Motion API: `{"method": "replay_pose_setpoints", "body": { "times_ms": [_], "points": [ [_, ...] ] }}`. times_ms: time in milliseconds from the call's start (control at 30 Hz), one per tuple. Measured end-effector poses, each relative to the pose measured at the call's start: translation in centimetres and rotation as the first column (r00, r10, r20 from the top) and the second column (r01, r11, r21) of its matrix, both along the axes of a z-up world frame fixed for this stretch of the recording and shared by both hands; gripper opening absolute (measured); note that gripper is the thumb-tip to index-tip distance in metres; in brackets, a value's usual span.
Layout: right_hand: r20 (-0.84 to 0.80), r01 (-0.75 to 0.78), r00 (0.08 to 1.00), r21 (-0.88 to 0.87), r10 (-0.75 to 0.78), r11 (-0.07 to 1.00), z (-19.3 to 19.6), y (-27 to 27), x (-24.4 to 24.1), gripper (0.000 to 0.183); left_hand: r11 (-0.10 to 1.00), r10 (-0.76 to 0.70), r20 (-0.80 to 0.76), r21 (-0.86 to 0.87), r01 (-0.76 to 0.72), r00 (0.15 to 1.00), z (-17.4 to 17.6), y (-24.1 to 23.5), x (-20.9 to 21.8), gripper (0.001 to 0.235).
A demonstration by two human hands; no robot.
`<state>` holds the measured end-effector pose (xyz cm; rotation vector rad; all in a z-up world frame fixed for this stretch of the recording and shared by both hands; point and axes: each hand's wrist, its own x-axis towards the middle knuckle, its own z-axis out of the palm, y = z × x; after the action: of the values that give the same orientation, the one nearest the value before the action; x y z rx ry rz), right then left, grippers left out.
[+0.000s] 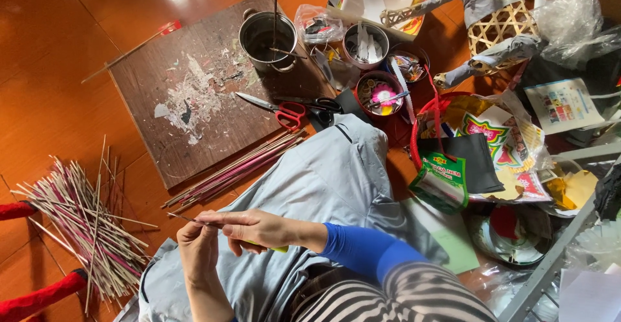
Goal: Shaping the ends of thin wooden sticks using a small knife.
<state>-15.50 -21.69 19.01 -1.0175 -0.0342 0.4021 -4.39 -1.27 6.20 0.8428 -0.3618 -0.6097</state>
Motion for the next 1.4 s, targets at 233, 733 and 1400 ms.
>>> {"method": "replay_pose_setpoints", "body": {
  "times_ms": [233, 733, 1400],
  "points": [
    [-0.061, -0.004, 0.998, 0.001, 0.004, 1.0, 0.6, 0.0, 0.4, 0.052, 1.0, 0.031, -0.003, -0.003, -0.031, 1.0, 0.7, -0.2, 0.2, 0.015],
    [-0.048, 0.016, 0.999, -0.01, -0.017, 1.0, -3.0, 0.8, 1.0, 0.053, 0.998, 0.028, -0.006, 0.051, -0.028, 1.0, -5.9, 0.7, 1.5, 0.017],
    [-0.255, 0.034, 0.964, -0.166, -0.076, 0.985, -8.0, 1.6, 4.0, 0.052, 0.974, 0.104, -0.125, 0.214, -0.076, 0.987, -11.9, -0.8, 2.2, 0.012]
  ]
}}
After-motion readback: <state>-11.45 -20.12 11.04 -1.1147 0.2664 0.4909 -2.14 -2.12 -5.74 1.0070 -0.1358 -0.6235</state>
